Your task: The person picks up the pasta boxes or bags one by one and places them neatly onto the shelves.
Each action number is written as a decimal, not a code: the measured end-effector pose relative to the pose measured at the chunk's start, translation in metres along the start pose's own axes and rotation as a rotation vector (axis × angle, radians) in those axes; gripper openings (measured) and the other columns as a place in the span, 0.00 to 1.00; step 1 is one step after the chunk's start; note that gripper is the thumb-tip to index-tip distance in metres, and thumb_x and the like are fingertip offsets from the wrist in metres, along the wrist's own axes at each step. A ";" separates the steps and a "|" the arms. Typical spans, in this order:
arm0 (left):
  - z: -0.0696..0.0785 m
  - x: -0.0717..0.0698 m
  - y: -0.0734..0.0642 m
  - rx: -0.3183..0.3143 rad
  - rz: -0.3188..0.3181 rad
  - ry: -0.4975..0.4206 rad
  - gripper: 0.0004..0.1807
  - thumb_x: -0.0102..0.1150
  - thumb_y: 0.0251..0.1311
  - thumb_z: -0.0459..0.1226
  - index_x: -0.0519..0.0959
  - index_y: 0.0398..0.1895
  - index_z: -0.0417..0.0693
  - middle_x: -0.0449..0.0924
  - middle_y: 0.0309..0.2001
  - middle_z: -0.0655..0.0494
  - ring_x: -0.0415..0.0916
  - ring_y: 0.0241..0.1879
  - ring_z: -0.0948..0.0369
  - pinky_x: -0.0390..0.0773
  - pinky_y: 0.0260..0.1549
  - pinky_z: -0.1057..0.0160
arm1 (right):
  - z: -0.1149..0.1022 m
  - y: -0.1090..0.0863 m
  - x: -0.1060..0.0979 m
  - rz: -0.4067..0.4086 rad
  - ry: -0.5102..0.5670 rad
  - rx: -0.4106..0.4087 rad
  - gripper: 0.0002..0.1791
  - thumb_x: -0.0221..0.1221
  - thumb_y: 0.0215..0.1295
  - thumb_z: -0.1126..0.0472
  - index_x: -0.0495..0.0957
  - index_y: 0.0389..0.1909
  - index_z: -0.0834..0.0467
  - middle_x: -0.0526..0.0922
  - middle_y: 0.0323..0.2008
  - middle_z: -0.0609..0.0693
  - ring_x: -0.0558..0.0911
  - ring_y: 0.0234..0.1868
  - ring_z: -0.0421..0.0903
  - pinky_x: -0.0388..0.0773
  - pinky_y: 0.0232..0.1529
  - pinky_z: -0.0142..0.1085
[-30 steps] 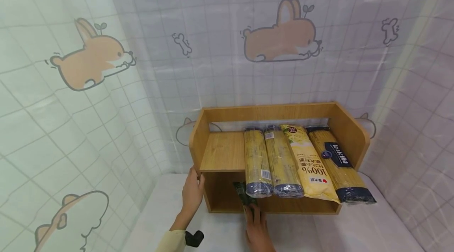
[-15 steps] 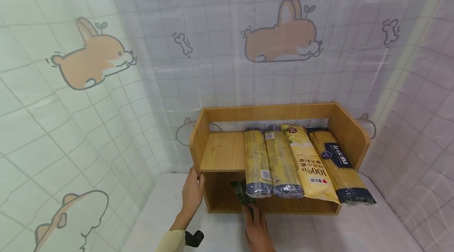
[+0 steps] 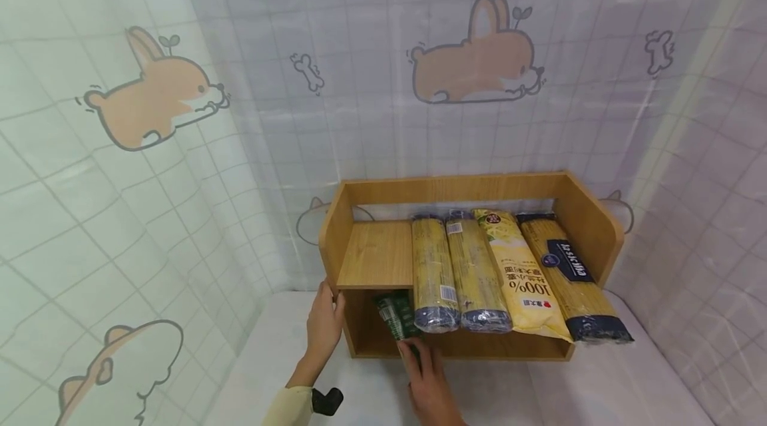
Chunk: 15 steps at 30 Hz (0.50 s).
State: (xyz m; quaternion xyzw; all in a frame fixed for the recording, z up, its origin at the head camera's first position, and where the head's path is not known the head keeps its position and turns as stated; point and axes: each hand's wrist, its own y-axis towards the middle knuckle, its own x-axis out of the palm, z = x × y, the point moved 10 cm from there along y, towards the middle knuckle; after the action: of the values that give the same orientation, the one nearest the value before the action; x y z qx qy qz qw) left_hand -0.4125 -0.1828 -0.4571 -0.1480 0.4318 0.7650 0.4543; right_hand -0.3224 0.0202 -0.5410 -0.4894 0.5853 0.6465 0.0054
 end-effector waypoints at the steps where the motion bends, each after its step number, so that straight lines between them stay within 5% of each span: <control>1: 0.000 0.000 0.000 -0.001 0.001 -0.001 0.22 0.55 0.71 0.33 0.71 0.65 0.30 0.80 0.57 0.33 0.82 0.50 0.38 0.83 0.40 0.39 | -0.001 0.000 0.000 0.001 0.005 -0.011 0.52 0.70 0.32 0.78 0.70 0.69 0.61 0.71 0.58 0.62 0.79 0.46 0.60 0.76 0.28 0.36; 7: -0.002 0.000 0.000 -0.003 0.002 -0.002 0.23 0.56 0.71 0.33 0.71 0.65 0.31 0.80 0.56 0.34 0.82 0.49 0.38 0.82 0.39 0.39 | -0.010 -0.002 -0.004 0.037 -0.027 -0.100 0.31 0.38 0.67 0.64 0.71 0.69 0.61 0.73 0.58 0.61 0.79 0.48 0.51 0.76 0.35 0.39; 10: -0.003 0.000 0.001 -0.003 0.012 0.003 0.23 0.56 0.70 0.33 0.72 0.65 0.32 0.80 0.55 0.33 0.82 0.48 0.38 0.82 0.37 0.38 | -0.015 -0.003 -0.005 0.045 -0.027 -0.129 0.35 0.25 0.72 0.56 0.73 0.68 0.61 0.74 0.59 0.59 0.77 0.46 0.47 0.74 0.36 0.35; 15: -0.003 0.000 0.002 0.000 0.013 0.010 0.23 0.56 0.70 0.34 0.72 0.65 0.31 0.80 0.56 0.33 0.82 0.48 0.37 0.82 0.37 0.38 | -0.021 -0.005 -0.009 0.056 0.017 -0.165 0.35 0.24 0.73 0.58 0.73 0.68 0.62 0.75 0.58 0.57 0.76 0.46 0.45 0.73 0.36 0.32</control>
State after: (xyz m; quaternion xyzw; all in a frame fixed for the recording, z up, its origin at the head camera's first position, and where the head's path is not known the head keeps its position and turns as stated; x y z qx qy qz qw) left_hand -0.4140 -0.1856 -0.4577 -0.1493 0.4350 0.7673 0.4470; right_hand -0.3019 0.0102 -0.5355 -0.4769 0.5436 0.6883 -0.0578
